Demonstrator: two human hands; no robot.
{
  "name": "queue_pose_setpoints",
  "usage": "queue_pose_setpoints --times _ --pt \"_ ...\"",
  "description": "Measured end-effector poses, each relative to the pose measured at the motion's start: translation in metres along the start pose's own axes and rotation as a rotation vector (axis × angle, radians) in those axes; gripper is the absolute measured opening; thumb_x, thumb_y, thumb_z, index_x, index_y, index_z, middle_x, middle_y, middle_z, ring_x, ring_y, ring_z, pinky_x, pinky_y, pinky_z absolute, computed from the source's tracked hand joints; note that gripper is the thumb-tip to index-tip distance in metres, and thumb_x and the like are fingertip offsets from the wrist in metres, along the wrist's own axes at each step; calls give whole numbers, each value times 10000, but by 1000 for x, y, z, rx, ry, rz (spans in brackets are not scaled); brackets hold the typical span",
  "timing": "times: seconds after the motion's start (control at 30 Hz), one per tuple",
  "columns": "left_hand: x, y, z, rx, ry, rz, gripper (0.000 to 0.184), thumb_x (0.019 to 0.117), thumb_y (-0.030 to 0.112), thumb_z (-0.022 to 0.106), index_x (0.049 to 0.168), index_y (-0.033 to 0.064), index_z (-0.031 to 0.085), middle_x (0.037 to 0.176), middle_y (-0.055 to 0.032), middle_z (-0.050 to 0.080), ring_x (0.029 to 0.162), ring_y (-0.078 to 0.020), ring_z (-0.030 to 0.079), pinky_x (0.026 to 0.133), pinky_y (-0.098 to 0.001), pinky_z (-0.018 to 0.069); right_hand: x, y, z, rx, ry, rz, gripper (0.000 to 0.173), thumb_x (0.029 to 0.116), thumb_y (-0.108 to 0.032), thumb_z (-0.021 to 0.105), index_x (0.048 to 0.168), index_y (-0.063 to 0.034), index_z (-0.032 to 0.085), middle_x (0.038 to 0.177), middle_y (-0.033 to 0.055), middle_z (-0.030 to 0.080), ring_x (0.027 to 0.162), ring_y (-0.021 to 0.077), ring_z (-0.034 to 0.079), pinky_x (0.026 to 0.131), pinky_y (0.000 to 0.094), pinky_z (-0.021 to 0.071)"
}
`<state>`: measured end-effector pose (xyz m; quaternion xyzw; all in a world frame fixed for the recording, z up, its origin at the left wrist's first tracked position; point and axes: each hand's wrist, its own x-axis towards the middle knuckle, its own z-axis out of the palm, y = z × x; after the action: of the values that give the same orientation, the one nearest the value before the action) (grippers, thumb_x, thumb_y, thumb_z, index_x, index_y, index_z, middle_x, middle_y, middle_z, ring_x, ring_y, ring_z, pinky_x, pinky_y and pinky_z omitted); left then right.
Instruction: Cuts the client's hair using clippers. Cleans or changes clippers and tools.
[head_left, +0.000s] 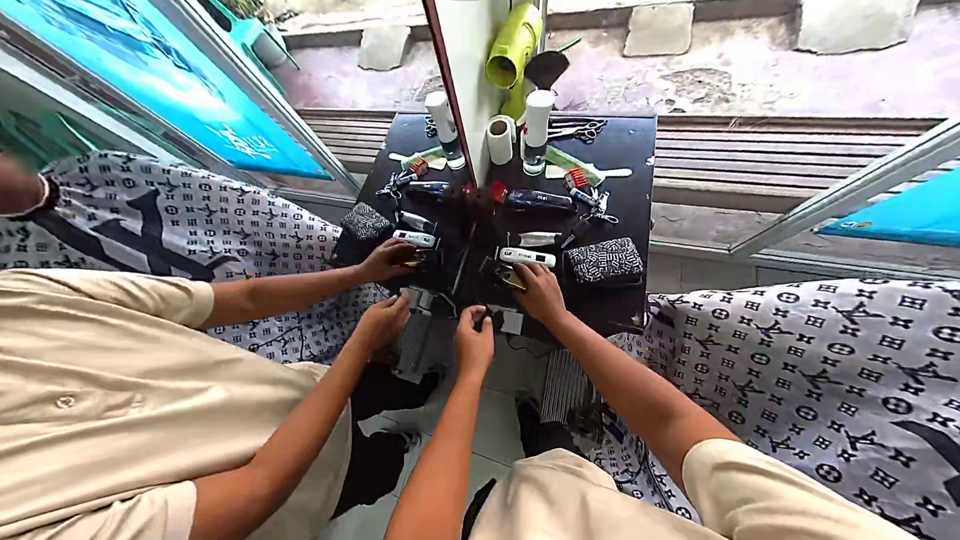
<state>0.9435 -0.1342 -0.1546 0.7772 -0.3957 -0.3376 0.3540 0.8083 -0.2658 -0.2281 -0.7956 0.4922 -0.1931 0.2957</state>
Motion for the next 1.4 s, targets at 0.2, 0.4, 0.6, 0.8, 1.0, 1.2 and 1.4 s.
queue_pose_setpoints --times 0.2,0.4,0.6,0.8,1.0,1.2,1.4 --pt "123 73 42 141 -66 104 322 1032 158 590 1333 43 592 1206 -152 710 1094 -283 699 964 -506 557 -15 0 10 24 209 -28 416 945 -249 687 1330 -95 674 1371 165 622 1310 360 555 1129 558 405" --pt "182 102 77 343 -3 349 334 1013 183 607 1318 53 647 1367 -154 631 1305 -306 578 1119 -486 450 -62 -1 -9 64 257 -45 419 953 -288 660 1324 -95 675 1353 161 638 1296 353 577 1117 543 434" --pt "206 80 43 614 287 646 392 970 117 580 1350 160 665 1577 -253 399 1498 -435 319 1205 -573 308 -112 2 -18 127 233 -15 400 968 -282 654 1319 -90 673 1308 136 661 1242 322 615 1075 512 484" --pt "208 82 26 552 223 606 289 988 0 523 1133 78 760 1261 -181 669 1222 -358 610 1102 -478 446 -127 -5 -15 183 194 -31 424 949 -279 681 1322 -78 667 1295 141 664 1226 310 621 1067 481 491" --pt "71 116 -26 -4 302 721 190 991 76 657 1165 49 729 1230 -105 693 1162 -193 657 1002 -360 548 -99 -54 -58 972 37 195 615 977 -321 664 1444 36 481 1305 162 633 1023 192 691 847 340 602" --pt "-49 42 1 -722 -174 6 298 927 -58 669 1221 -22 642 1068 -125 725 964 -209 714 885 -401 611 -122 -54 -63 1341 105 30 506 949 -275 711 1392 -85 556 1198 113 687 921 208 712 753 372 632" --pt "-83 -80 8 -186 -268 7 521 978 186 680 1424 -38 530 1419 -241 569 1286 -276 595 1068 -394 514 -185 41 -43 83 316 82 514 869 -309 819 1302 -80 662 1305 203 603 1159 338 636 949 514 567"
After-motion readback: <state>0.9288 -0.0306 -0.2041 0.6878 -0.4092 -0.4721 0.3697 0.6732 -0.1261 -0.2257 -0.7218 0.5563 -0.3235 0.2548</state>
